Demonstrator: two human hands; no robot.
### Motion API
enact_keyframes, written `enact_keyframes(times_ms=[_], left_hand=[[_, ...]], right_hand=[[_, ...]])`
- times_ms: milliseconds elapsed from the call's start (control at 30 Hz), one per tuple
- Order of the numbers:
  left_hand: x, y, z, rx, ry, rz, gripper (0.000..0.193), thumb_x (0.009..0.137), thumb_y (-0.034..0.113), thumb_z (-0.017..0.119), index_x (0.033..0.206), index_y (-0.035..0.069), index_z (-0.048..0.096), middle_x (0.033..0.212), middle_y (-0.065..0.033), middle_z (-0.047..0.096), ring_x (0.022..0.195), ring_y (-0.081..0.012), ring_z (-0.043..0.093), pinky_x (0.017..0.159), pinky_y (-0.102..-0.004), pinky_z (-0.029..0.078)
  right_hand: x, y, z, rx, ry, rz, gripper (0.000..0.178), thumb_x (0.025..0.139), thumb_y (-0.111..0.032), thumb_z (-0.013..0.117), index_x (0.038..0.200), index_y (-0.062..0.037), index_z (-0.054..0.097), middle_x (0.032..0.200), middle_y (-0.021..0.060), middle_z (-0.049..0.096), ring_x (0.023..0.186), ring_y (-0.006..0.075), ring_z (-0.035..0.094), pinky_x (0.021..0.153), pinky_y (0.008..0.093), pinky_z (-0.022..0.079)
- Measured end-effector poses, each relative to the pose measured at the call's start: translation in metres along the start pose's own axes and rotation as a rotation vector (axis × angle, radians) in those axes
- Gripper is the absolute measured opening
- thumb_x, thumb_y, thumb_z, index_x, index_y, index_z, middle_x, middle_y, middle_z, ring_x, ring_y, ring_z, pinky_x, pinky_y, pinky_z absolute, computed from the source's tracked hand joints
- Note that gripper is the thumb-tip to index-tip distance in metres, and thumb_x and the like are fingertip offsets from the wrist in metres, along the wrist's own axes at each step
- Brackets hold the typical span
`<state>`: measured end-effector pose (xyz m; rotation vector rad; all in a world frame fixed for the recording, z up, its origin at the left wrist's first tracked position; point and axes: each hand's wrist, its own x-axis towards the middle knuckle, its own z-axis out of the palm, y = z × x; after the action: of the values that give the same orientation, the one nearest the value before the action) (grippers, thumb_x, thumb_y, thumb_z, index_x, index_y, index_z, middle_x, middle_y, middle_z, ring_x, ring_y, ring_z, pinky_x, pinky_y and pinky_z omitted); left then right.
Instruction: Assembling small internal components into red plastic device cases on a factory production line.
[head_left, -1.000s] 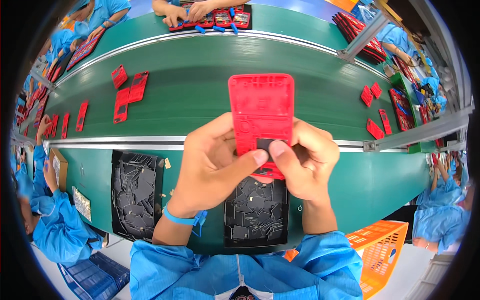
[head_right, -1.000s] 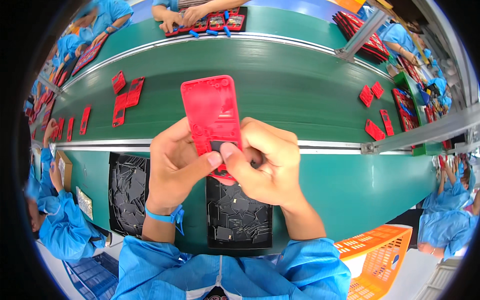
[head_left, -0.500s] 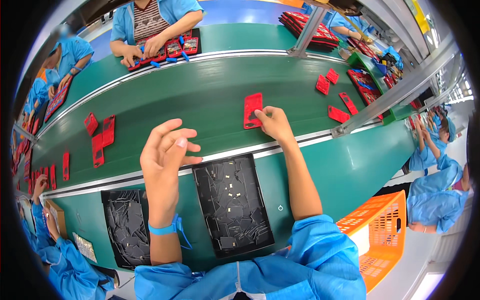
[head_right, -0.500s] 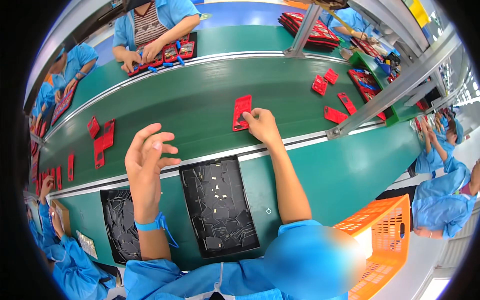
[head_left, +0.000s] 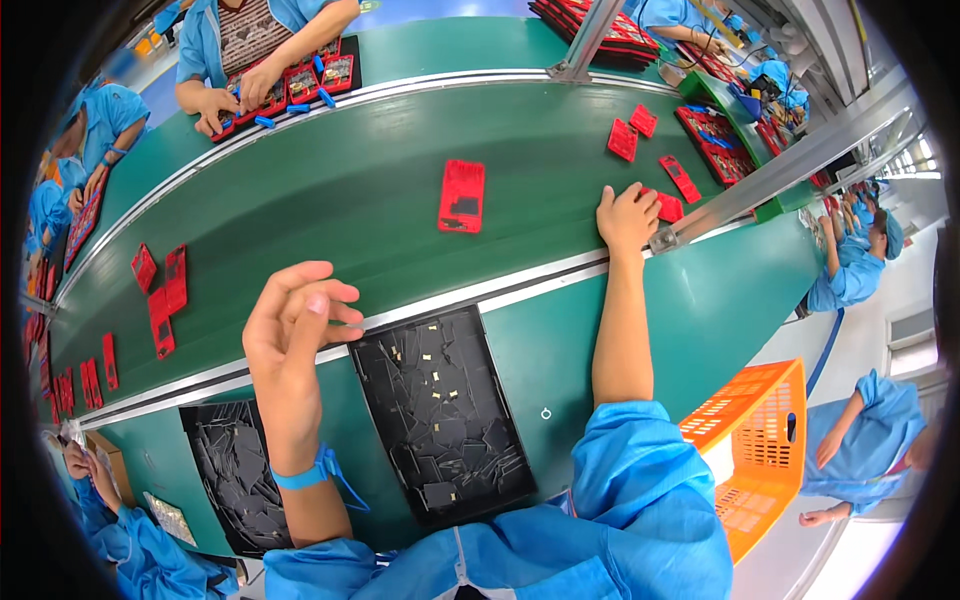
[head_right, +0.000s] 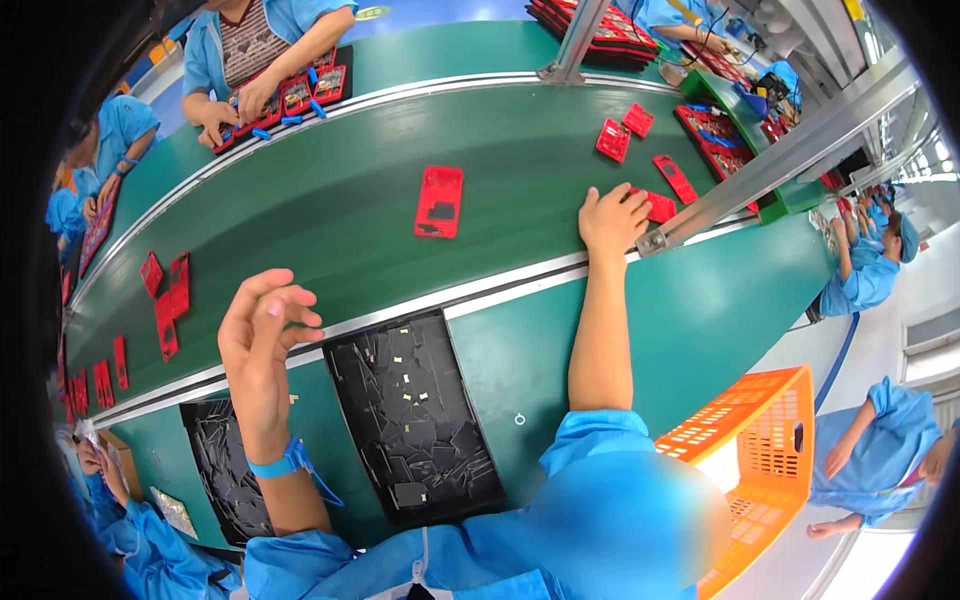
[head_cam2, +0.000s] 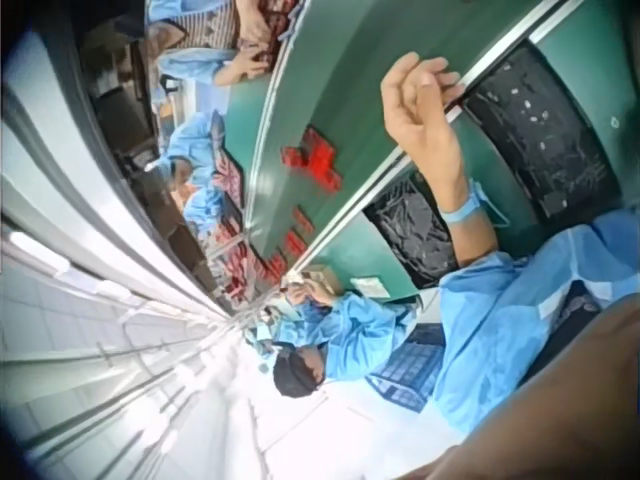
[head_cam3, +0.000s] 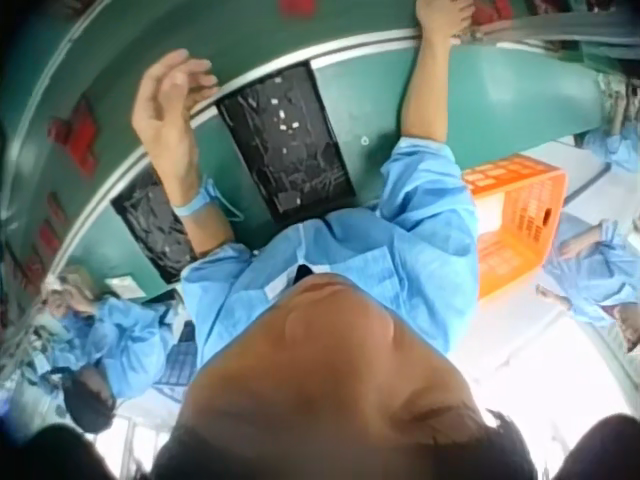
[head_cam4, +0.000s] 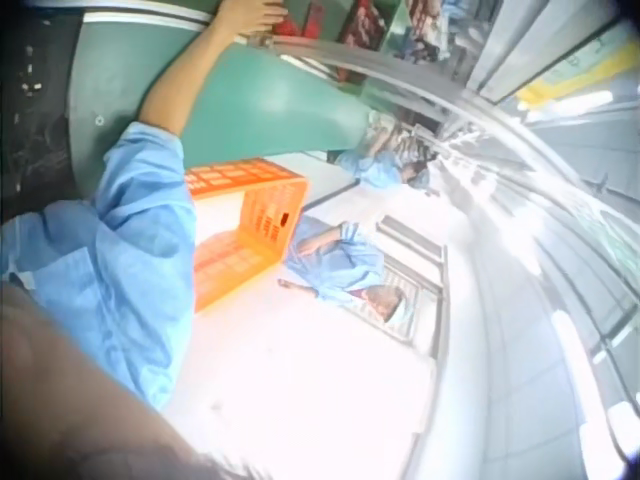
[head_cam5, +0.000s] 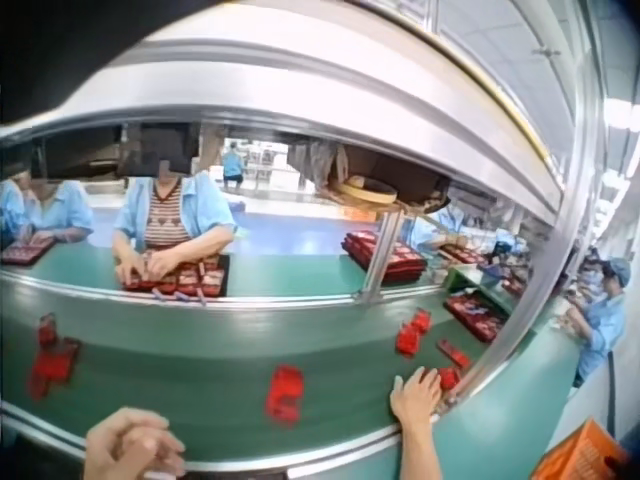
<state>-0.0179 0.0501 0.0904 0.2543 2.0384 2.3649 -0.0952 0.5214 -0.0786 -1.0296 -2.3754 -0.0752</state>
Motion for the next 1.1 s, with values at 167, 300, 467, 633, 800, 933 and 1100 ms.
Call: enact_keyframes(times_ms=[167, 300, 467, 633, 800, 933, 1100], left_hand=[[-0.005, 0.003, -0.008, 0.029, 0.005, 0.011, 0.026, 0.104, 0.017, 0.059, 0.119, -0.003, 0.064, 0.099, -0.0125, 0.072, 0.084, -0.0153, 0.068, 0.073, -0.0298, 0.059], [-0.009, 0.008, -0.011, 0.036, -0.005, 0.014, 0.023, 0.104, 0.014, 0.058, 0.119, -0.003, 0.064, 0.099, -0.0123, 0.072, 0.085, -0.0151, 0.068, 0.075, -0.0293, 0.058], [-0.008, 0.013, -0.012, -0.005, -0.050, -0.019, 0.022, 0.104, 0.013, 0.059, 0.120, -0.001, 0.064, 0.102, -0.0108, 0.072, 0.089, -0.0135, 0.068, 0.079, -0.0267, 0.055], [0.002, -0.010, -0.008, -0.022, -0.113, -0.055, 0.028, 0.103, 0.020, 0.063, 0.122, -0.001, 0.063, 0.100, -0.0116, 0.072, 0.085, -0.0147, 0.069, 0.073, -0.0278, 0.057], [0.000, -0.009, -0.004, -0.016, -0.091, -0.215, 0.044, 0.103, 0.032, 0.064, 0.129, -0.003, 0.059, 0.100, -0.0156, 0.072, 0.077, -0.0177, 0.071, 0.061, -0.0278, 0.057], [0.002, -0.018, -0.008, -0.099, -0.180, -0.234, 0.043, 0.103, 0.026, 0.066, 0.127, -0.008, 0.061, 0.095, -0.0152, 0.074, 0.077, -0.0156, 0.073, 0.057, -0.0260, 0.057], [0.004, -0.010, -0.017, -0.186, -0.071, -0.130, 0.024, 0.102, 0.010, 0.064, 0.114, -0.010, 0.068, 0.096, -0.0156, 0.076, 0.084, -0.0135, 0.073, 0.069, -0.0257, 0.058]], right_hand=[[-0.029, -0.048, -0.041, 0.237, -0.021, -0.192, 0.048, 0.087, -0.043, 0.076, 0.118, -0.0065, 0.068, 0.122, 0.0123, 0.061, 0.113, 0.0344, 0.059, 0.089, 0.0544, 0.048], [-0.039, -0.063, -0.048, 0.420, -0.012, -0.263, 0.051, 0.085, -0.045, 0.078, 0.119, -0.0079, 0.069, 0.125, 0.0129, 0.060, 0.116, 0.0354, 0.056, 0.091, 0.0537, 0.047], [-0.036, -0.056, -0.037, 0.249, -0.129, -0.190, 0.062, 0.087, -0.037, 0.069, 0.143, -0.0116, 0.058, 0.149, 0.0273, 0.047, 0.131, 0.0483, 0.049, 0.105, 0.0578, 0.043], [-0.053, -0.083, -0.071, 0.793, -0.219, -0.348, 0.073, 0.079, -0.008, 0.068, 0.149, 0.0009, 0.048, 0.133, 0.0233, 0.065, 0.119, 0.0365, 0.065, 0.101, 0.0450, 0.051], [-0.098, -0.149, -0.190, 1.370, -0.665, -0.908, 0.093, 0.072, -0.007, 0.072, 0.158, -0.0061, 0.036, 0.139, 0.0182, 0.064, 0.122, 0.0307, 0.066, 0.102, 0.0410, 0.052], [-0.142, -0.167, -0.245, 1.288, -0.735, -1.302, 0.097, 0.075, -0.014, 0.084, 0.158, -0.0030, 0.035, 0.150, 0.0208, 0.054, 0.137, 0.0354, 0.055, 0.114, 0.0437, 0.045], [-0.137, -0.154, -0.251, 1.597, -0.602, -0.567, 0.043, 0.091, -0.001, 0.067, 0.133, 0.0041, 0.058, 0.127, 0.0192, 0.066, 0.111, 0.0260, 0.068, 0.095, 0.0371, 0.054]])
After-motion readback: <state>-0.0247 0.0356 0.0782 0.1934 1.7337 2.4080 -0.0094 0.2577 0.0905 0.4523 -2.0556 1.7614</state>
